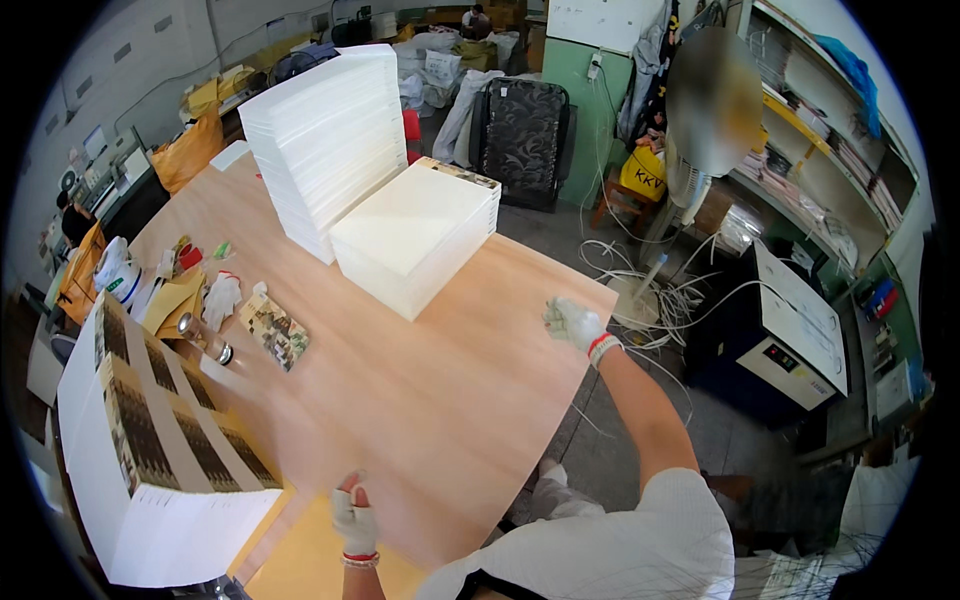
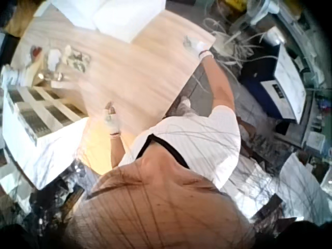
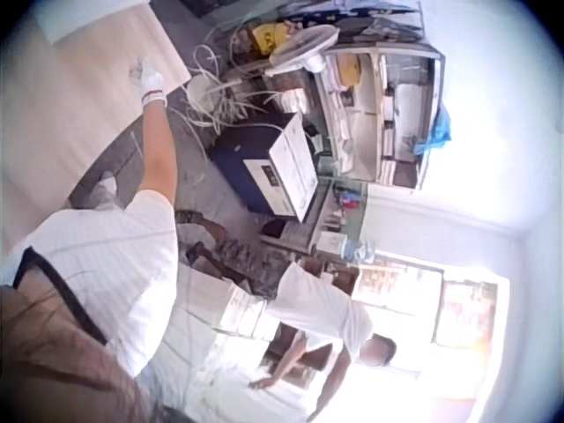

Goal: The person picks up paper box flats from a pile and stacks them on top of a yellow base sheet, repeating the process for multiple stacks.

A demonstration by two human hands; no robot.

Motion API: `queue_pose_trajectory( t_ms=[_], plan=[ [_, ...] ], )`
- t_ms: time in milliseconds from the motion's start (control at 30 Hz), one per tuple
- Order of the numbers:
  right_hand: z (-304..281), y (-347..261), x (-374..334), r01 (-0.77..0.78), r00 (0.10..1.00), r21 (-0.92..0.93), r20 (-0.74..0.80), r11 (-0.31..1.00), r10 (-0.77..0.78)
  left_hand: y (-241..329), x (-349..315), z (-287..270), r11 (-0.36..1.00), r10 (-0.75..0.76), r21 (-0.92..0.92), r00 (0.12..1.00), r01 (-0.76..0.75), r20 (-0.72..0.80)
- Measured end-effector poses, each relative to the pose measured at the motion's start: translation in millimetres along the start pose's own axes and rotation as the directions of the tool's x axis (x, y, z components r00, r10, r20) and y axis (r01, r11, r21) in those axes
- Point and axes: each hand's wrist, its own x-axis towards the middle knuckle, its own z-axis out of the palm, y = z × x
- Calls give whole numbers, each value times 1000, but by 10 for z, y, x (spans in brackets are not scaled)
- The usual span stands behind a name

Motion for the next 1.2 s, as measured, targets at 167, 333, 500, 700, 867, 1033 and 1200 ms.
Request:
queue_pose_trajectory(
  t_ms=[167,333,500,700,867,1033,1200],
  plan=[
    [-44,-310,1487,50,999,32,-5,998,-50,176,912,575,963,-101,-263,979,52,-179],
    [233,-1079,2507,30,999,-46,-25,999,-31,226,2019,1344,838,-206,-527,976,139,-71],
    [274,-1179,3380,-5,998,-245,52,970,18,121,3259,2237,640,-498,-703,864,309,-73],
    [196,-1553,3291,152,979,-547,201,823,-47,252,3787,2627,349,-525,-780,798,519,296],
    [271,-1734,3432,-25,959,-330,259,944,116,363,3797,2651,359,-549,-768,785,531,286],
    [536,-2063,3762,-52,798,-345,550,937,247,296,4050,2528,208,-593,-758,696,618,405],
    [927,-2369,3914,-45,766,-486,545,873,342,30,4251,2485,363,-554,-742,771,564,314]
  ],
)
